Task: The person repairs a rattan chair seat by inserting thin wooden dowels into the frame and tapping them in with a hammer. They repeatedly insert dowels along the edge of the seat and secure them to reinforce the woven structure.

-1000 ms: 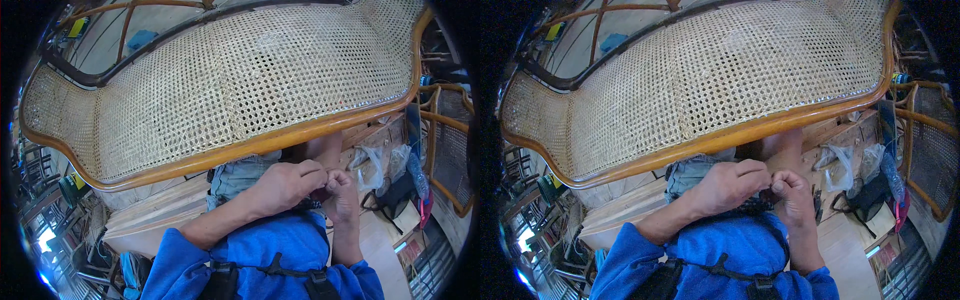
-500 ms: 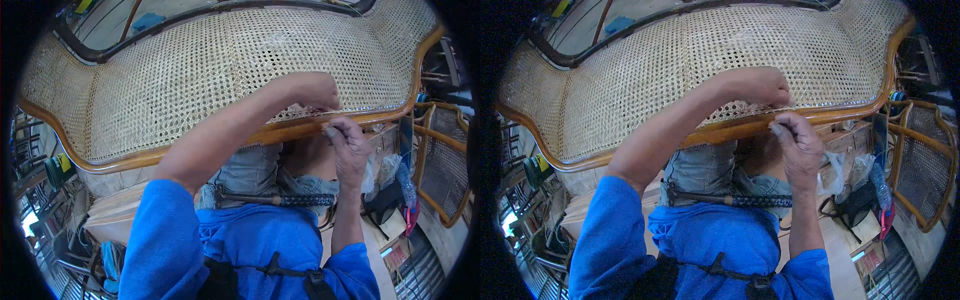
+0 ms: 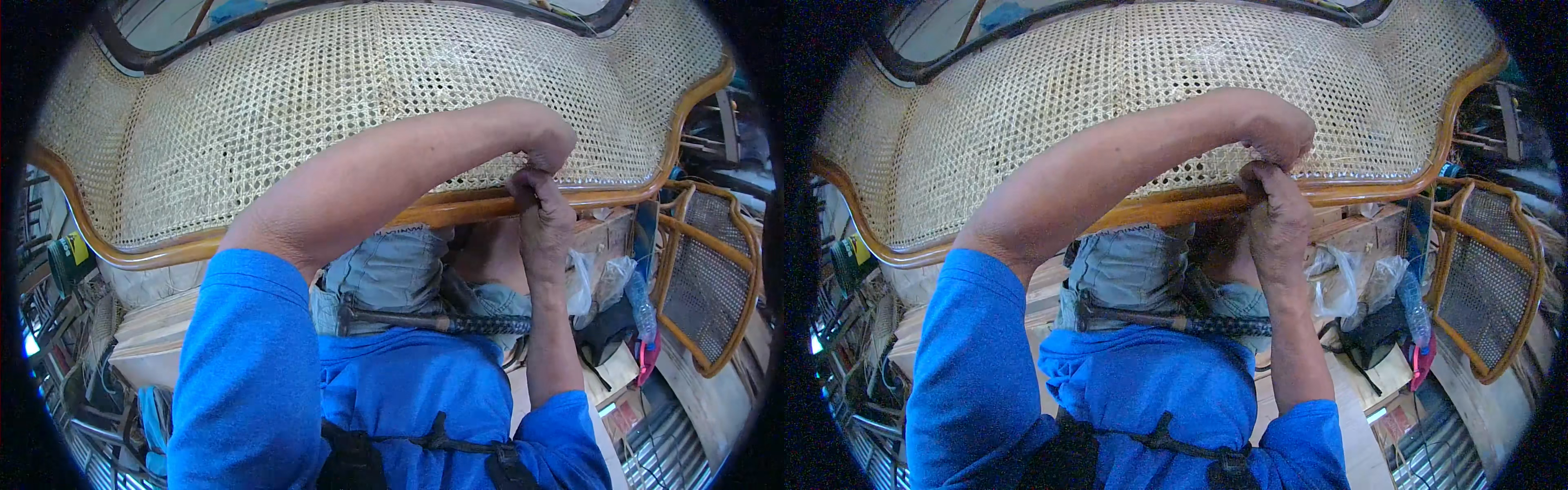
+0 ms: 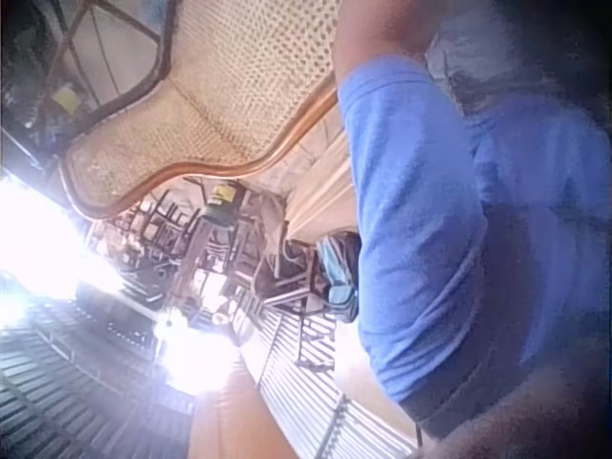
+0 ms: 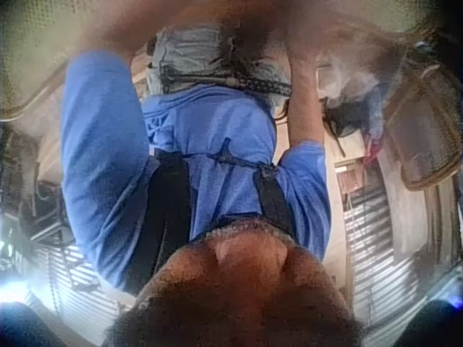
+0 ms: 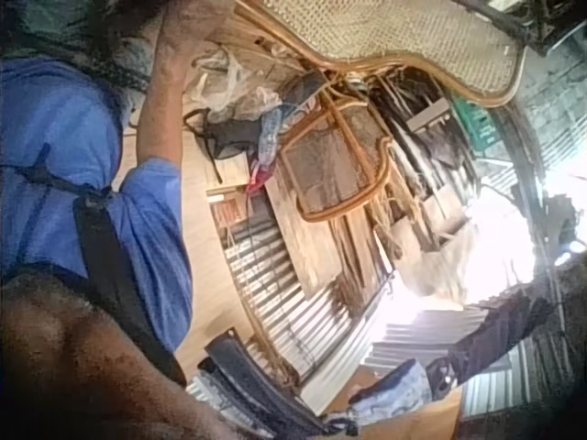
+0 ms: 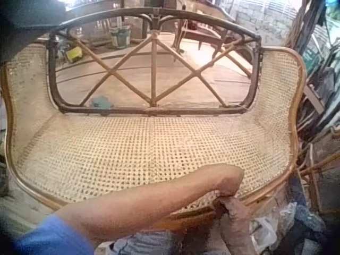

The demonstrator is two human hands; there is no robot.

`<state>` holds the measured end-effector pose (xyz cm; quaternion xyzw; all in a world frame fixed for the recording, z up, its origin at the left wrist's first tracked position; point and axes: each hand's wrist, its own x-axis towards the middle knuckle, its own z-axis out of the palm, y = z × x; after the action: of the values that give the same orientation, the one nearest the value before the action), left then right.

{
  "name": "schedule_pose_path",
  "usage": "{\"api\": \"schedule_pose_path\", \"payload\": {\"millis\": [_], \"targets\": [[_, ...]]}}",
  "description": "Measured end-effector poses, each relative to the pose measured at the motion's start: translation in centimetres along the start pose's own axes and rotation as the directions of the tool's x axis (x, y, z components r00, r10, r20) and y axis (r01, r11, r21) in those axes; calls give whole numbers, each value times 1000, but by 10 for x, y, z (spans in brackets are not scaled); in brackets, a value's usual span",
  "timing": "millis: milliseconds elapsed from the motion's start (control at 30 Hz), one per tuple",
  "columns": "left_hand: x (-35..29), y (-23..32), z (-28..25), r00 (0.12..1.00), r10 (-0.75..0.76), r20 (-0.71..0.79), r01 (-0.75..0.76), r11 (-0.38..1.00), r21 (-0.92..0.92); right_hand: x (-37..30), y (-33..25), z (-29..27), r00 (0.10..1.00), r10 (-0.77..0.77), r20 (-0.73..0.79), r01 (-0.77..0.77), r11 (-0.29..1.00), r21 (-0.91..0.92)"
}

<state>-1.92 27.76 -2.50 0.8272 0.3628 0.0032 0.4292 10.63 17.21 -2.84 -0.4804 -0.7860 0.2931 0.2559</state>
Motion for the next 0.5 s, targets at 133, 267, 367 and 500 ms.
{"api": "schedule_pose_path", "payload": {"millis": [133,267,367,500], "targets": [[-4,5,-6,992,-92,81,95,995,-25,1,4,3,1000,-1,10,2,999,-44],[2,1,-5,984,-117,132,121,992,-29,2,4,3,1000,3,19,-3,1000,-14],[7,-3,-4,981,-126,145,132,991,-33,2,3,2,999,27,35,-26,999,-21],[10,-6,-2,981,-132,139,140,989,-46,4,1,2,999,-17,43,22,993,-112]]}}
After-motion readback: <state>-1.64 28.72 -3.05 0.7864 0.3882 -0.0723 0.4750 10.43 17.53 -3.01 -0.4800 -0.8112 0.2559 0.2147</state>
